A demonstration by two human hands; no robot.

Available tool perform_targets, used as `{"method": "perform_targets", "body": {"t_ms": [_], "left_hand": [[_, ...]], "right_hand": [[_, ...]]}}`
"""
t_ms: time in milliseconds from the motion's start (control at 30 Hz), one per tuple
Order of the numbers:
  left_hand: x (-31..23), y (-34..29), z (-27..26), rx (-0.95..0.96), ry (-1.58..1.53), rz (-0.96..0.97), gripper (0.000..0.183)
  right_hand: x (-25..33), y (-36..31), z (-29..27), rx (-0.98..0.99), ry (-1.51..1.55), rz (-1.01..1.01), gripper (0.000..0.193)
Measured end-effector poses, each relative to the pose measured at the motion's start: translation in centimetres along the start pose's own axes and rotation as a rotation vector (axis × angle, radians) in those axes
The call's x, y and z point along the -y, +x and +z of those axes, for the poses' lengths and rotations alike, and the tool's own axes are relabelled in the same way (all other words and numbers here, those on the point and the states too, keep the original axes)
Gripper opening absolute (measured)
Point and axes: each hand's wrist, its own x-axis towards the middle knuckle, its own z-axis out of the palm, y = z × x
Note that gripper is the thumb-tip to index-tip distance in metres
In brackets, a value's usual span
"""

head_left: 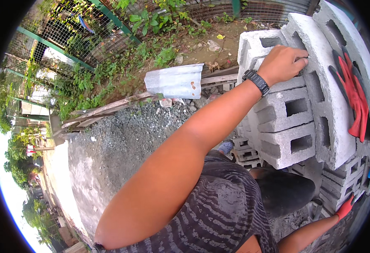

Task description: The person moves concrete blocks by hand between stacks and then uses a shovel to scoop gravel from the ground into a bucket.

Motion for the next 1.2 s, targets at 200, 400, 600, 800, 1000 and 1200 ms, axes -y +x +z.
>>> {"method": "perform_targets", "body": {"t_ms": [200,400,600,800,1000,1200], "left_hand": [[0.7,0.0,0.1,-0.031,0.009,0.027,0.028],[0.9,-0.2,0.3,-0.093,0.036,0.030,0.031],[0.5,0.0,0.2,-0.075,0.016,-0.005,0.032],[0.7,-0.1,0.1,-0.082,0.020,-0.007,0.033],[0.8,0.0,0.4,-0.085,0.003,0.010,0.030],[0.9,0.1,0.5,-0.059,0.035,0.012,0.029]], "right_hand": [[0.2,0.2,0.0,-0.003,-0.059,-0.017,0.065],[0.3,0.2,0.3,-0.003,-0.053,-0.022,0.065],[-1.0,1.2,-0.4,-0.008,-0.100,-0.024,0.063],[-0.4,0.6,0.3,-0.001,-0.076,-0.030,0.061],[-0.6,0.8,-0.2,-0.001,-0.110,-0.051,0.060],[-0.2,0.6,0.2,-0.006,-0.118,-0.032,0.060]]}}
